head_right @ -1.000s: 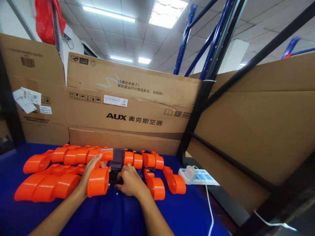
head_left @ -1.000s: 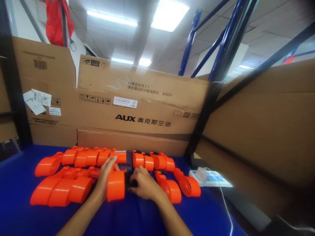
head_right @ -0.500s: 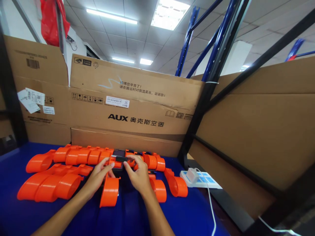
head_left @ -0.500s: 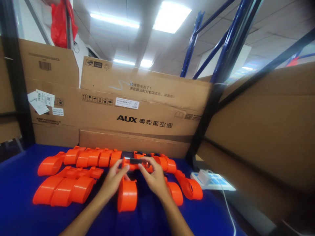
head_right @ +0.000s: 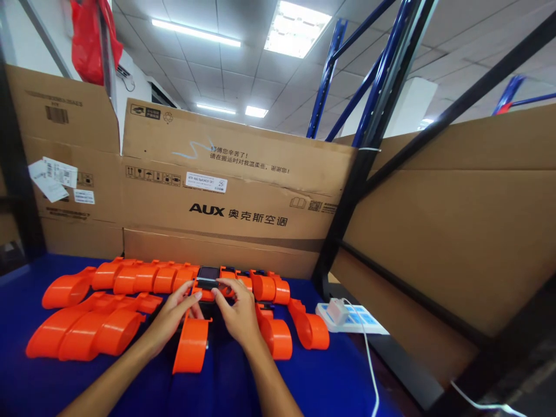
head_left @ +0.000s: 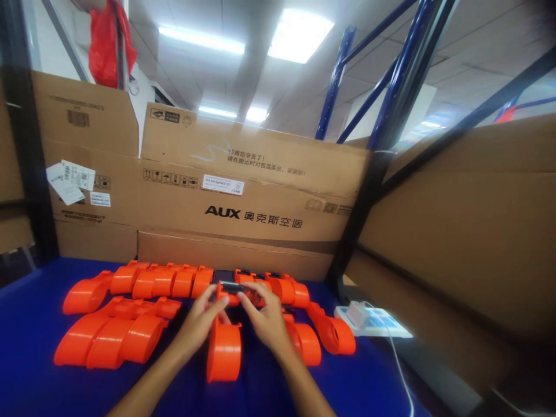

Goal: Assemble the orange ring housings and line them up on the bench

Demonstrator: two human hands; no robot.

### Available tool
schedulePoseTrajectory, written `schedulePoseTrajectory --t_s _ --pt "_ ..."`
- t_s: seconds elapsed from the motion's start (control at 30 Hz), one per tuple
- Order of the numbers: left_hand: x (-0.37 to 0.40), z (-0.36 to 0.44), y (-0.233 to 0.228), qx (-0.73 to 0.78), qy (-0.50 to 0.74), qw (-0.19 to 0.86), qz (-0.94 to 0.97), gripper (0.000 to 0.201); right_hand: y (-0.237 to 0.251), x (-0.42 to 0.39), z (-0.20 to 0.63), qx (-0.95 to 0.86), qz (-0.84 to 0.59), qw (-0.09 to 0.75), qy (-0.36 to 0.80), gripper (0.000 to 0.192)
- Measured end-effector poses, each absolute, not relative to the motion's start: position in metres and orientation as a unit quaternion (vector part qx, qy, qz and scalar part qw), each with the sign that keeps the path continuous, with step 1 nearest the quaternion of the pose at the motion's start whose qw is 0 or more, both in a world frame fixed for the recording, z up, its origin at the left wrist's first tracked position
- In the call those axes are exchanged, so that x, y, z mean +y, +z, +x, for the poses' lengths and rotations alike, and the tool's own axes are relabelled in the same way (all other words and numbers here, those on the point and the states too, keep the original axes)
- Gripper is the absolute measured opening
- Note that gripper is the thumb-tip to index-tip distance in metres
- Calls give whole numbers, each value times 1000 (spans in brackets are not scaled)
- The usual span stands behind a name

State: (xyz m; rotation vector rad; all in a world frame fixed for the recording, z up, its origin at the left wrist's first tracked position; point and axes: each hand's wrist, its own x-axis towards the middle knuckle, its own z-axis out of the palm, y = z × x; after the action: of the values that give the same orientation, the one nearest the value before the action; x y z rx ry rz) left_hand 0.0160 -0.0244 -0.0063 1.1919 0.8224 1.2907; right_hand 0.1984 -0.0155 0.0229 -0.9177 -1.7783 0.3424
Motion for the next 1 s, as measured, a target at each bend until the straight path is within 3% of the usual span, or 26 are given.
schedulePoseTrajectory --t_s 0.63,0.87,1.0 --pt "-21 18 -9 356 553 539 525 60 12 -14 189 -718 -398 551 151 29" --pt "-26 16 -2 338 562 599 460 47 24 -16 196 -761 -370 514 139 35" --pt "-24 12 -4 323 593 621 398 33 20 -8 206 -754 -429 479 133 26"
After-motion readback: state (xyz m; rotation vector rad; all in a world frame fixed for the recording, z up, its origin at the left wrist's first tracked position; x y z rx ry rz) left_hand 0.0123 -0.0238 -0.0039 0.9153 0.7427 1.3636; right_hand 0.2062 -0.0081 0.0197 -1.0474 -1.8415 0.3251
